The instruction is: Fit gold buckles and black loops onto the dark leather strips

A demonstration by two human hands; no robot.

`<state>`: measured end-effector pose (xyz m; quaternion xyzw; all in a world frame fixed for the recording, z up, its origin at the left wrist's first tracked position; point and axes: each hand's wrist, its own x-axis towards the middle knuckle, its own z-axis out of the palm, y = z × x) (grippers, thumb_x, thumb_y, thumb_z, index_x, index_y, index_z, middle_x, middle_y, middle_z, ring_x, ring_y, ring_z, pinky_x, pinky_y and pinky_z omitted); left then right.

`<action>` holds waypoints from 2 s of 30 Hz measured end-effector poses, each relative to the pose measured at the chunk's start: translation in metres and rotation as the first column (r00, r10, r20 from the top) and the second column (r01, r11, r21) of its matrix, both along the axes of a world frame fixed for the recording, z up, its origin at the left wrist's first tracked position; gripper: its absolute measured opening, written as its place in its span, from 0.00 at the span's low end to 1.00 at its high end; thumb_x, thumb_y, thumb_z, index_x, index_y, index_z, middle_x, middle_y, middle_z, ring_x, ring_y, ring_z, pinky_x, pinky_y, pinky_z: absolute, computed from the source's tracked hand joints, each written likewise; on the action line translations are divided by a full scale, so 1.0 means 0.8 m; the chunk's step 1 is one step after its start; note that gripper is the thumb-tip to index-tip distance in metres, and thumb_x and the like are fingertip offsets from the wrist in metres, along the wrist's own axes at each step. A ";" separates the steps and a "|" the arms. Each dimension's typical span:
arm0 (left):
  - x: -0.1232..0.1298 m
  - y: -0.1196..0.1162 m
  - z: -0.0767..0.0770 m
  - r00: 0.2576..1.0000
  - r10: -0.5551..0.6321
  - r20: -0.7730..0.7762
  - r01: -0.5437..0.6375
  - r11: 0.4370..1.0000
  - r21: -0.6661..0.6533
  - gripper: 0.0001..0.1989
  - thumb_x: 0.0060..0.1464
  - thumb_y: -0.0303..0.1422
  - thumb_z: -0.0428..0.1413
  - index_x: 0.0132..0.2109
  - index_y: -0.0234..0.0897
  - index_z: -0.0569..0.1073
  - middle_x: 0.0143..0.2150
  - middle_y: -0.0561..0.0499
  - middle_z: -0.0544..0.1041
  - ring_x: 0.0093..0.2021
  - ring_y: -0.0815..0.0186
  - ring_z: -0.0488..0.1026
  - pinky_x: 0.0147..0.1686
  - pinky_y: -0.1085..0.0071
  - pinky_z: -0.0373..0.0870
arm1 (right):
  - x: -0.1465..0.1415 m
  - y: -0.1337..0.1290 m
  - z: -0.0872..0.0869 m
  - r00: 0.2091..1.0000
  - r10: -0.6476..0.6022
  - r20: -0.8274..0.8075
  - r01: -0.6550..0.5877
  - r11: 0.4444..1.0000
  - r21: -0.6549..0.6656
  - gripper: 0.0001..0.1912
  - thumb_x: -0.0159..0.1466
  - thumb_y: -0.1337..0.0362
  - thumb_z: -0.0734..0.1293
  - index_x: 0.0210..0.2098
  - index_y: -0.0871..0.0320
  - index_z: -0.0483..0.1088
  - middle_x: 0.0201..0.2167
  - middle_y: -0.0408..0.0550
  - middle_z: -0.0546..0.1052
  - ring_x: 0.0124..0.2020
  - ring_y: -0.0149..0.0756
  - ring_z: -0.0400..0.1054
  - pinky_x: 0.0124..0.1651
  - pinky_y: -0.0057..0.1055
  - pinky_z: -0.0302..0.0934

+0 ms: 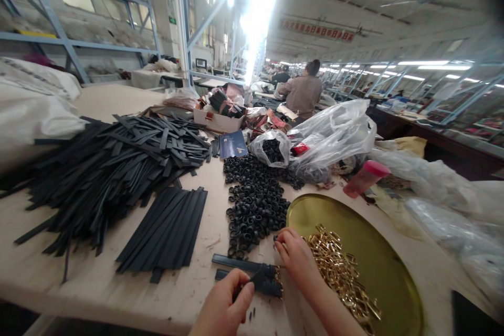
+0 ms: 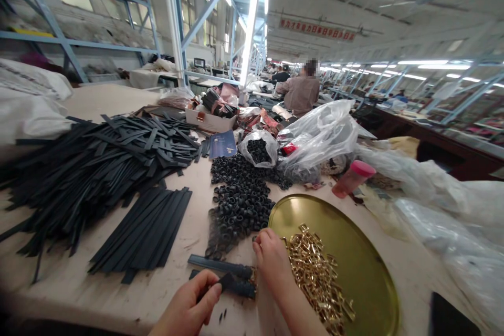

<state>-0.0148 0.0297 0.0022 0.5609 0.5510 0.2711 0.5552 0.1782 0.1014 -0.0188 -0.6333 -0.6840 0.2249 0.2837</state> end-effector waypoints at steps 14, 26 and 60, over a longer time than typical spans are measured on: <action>0.015 -0.012 0.039 0.956 0.132 -0.263 -0.051 0.954 0.294 0.11 0.53 0.37 0.45 0.32 0.38 0.69 0.25 0.54 0.71 0.27 0.68 0.67 0.27 0.77 0.57 | -0.046 -0.096 0.054 0.267 -0.290 -0.919 -0.302 0.881 -0.365 0.17 0.51 0.57 0.70 0.36 0.61 0.71 0.21 0.41 0.71 0.20 0.23 0.61 0.26 0.22 0.56; 0.030 -0.044 0.045 0.963 0.045 -0.268 0.046 0.946 0.322 0.10 0.54 0.35 0.45 0.31 0.38 0.68 0.24 0.55 0.70 0.25 0.69 0.66 0.27 0.76 0.55 | -0.025 -0.124 0.037 0.518 -0.129 -0.846 -0.092 0.974 -0.205 0.16 0.53 0.53 0.67 0.23 0.60 0.66 0.20 0.40 0.69 0.21 0.27 0.60 0.27 0.26 0.55; 0.014 -0.021 0.044 0.928 -0.210 -0.307 0.255 0.960 0.115 0.09 0.49 0.30 0.45 0.26 0.36 0.68 0.21 0.56 0.67 0.24 0.70 0.62 0.23 0.77 0.51 | -0.041 -0.119 0.005 0.518 -0.189 -0.834 -0.073 0.962 -0.263 0.13 0.47 0.55 0.72 0.26 0.56 0.68 0.22 0.39 0.67 0.24 0.29 0.60 0.27 0.27 0.56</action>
